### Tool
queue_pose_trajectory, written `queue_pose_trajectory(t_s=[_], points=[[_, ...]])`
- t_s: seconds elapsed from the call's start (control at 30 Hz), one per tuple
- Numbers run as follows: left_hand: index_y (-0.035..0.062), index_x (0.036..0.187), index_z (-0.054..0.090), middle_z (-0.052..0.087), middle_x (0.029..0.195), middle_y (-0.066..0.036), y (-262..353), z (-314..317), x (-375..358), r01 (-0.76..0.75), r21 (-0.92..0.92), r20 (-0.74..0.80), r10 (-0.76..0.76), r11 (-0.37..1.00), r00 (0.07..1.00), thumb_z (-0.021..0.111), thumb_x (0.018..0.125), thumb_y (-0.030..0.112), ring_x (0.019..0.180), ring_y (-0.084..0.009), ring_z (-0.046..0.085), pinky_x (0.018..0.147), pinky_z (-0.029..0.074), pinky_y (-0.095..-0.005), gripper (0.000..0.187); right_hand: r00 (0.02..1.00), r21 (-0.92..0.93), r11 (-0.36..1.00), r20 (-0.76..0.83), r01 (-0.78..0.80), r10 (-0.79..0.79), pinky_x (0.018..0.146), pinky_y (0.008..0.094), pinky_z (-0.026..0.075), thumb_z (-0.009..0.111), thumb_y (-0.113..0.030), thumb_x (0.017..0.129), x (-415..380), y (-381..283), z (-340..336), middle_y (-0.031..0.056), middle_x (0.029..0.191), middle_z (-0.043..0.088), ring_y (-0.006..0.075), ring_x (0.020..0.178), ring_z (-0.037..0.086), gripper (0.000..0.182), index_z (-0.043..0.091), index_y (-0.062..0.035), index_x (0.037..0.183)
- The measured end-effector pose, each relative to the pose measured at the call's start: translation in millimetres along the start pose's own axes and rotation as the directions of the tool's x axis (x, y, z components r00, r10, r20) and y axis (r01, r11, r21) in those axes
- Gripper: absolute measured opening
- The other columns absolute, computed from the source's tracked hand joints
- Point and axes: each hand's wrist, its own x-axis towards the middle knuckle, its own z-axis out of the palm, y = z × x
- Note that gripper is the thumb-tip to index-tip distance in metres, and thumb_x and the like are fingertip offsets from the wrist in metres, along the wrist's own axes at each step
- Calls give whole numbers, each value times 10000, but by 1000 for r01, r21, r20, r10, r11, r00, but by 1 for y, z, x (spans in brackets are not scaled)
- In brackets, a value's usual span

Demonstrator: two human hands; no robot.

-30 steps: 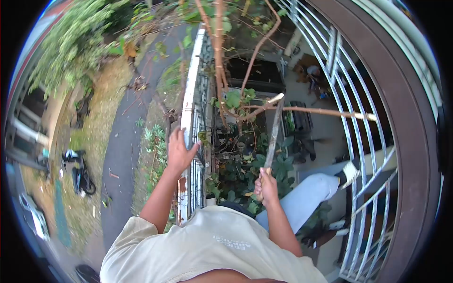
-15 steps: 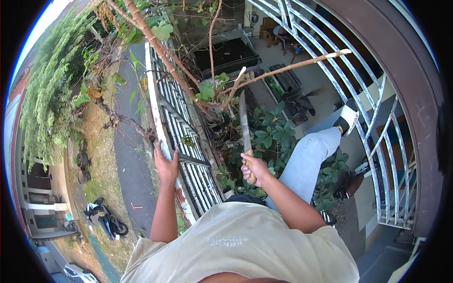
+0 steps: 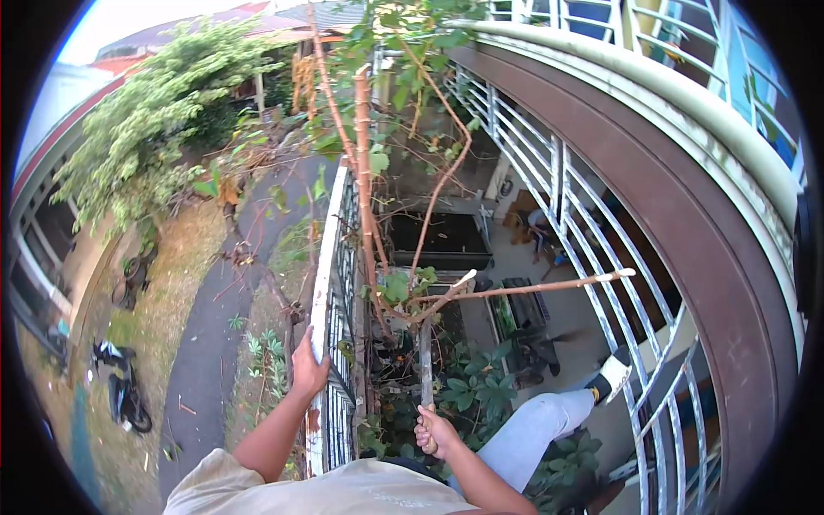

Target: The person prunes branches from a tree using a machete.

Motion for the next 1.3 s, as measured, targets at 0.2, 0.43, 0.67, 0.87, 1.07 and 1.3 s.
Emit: queue_pose_trajectory(t_s=[0.2,0.43,0.67,0.87,1.07,1.3], points=[[46,1646,242,513,1487,-320,3,-1,-3,-1,8,2,1,1000,1000,701,905,98,1397,-468,483,1203,351,-514,874,1000,-2,1000,-14,20,-20,484,222,371,666,-491,1022,0,4,2,-35,663,446,56,500,418,383,508,-154,932],[79,1632,264,531,1487,-313,-10,3,-4,-43,14,-30,44,999,999,696,911,126,1389,-473,511,1173,406,-499,842,999,120,993,33,-7,3,475,222,365,659,-492,1021,11,0,-14,-24,666,438,58,497,423,391,494,-151,923],[109,1636,274,534,1485,-311,2,-2,-2,-57,-16,-50,56,998,997,695,901,116,1390,-482,504,1172,405,-506,847,1000,-5,1000,-23,17,-18,472,231,362,613,-549,1031,9,0,-7,-11,665,444,66,496,412,436,521,-130,953],[68,1637,275,516,1504,-308,15,-10,-5,46,-38,20,-45,998,999,690,898,109,1412,-460,489,1200,378,-504,848,1000,-12,1000,8,-23,23,468,233,360,598,-632,1008,7,0,-3,0,683,454,81,510,426,537,533,-99,1009],[130,1633,299,510,1505,-299,9,-5,-4,23,32,-6,-23,999,1000,719,917,125,1400,-467,486,1187,381,-510,830,999,-164,986,-33,16,-22,458,229,363,737,-411,993,0,-4,3,-18,692,460,68,510,425,367,506,-127,1018],[52,1592,366,591,1385,-270,-2,4,-1,-104,56,-90,109,993,990,768,842,69,1267,-462,546,1128,393,-526,852,820,-472,717,23,514,-572,484,244,379,731,-336,1020,-165,-73,12,-47,694,542,66,543,488,270,591,-128,920]])
